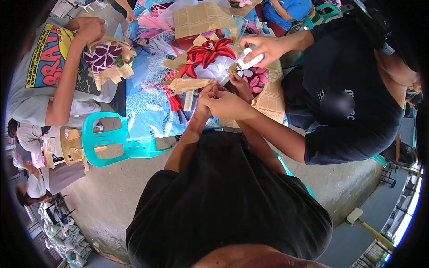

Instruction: The person wraps a bouquet of red fabric flowers in decorative brown paper by hand, folding and tucking the paper around the base of the bouquet.

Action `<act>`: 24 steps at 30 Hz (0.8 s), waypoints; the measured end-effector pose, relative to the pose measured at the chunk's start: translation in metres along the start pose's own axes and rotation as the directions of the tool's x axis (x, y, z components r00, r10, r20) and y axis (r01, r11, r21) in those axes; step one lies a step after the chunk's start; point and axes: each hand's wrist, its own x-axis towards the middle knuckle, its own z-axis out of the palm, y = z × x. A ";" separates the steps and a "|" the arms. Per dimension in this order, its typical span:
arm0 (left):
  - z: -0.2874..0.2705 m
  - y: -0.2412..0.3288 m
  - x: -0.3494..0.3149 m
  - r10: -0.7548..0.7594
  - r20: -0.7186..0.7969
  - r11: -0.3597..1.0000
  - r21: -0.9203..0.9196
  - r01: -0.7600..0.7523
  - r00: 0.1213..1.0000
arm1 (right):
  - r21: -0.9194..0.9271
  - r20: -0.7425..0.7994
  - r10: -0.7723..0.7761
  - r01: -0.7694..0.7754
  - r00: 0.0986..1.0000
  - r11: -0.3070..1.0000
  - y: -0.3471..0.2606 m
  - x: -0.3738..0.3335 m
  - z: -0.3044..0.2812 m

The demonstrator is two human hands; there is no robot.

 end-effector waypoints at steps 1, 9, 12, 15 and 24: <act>0.000 -0.013 0.008 0.092 -0.028 0.995 0.028 -0.091 0.995 | -0.018 -0.009 0.020 -0.021 1.000 1.000 -0.005 0.000 -0.004; -0.037 -0.059 0.087 0.104 0.649 0.903 -0.379 0.201 0.753 | -0.004 0.071 0.134 -0.134 0.988 0.991 -0.039 -0.005 -0.034; -0.040 -0.060 0.088 0.087 0.706 0.861 -0.408 0.303 0.702 | 0.258 -0.004 0.060 -0.057 0.998 0.964 -0.045 -0.011 -0.050; -0.046 -0.066 0.097 0.081 0.803 0.749 -0.440 0.496 0.590 | 0.928 0.283 -0.049 -0.287 0.958 -0.238 -0.039 -0.008 -0.051; -0.025 -0.075 0.074 0.080 0.378 0.966 -0.257 0.021 0.923 | 0.574 0.114 -0.267 -0.283 0.957 -0.769 -0.013 -0.004 -0.031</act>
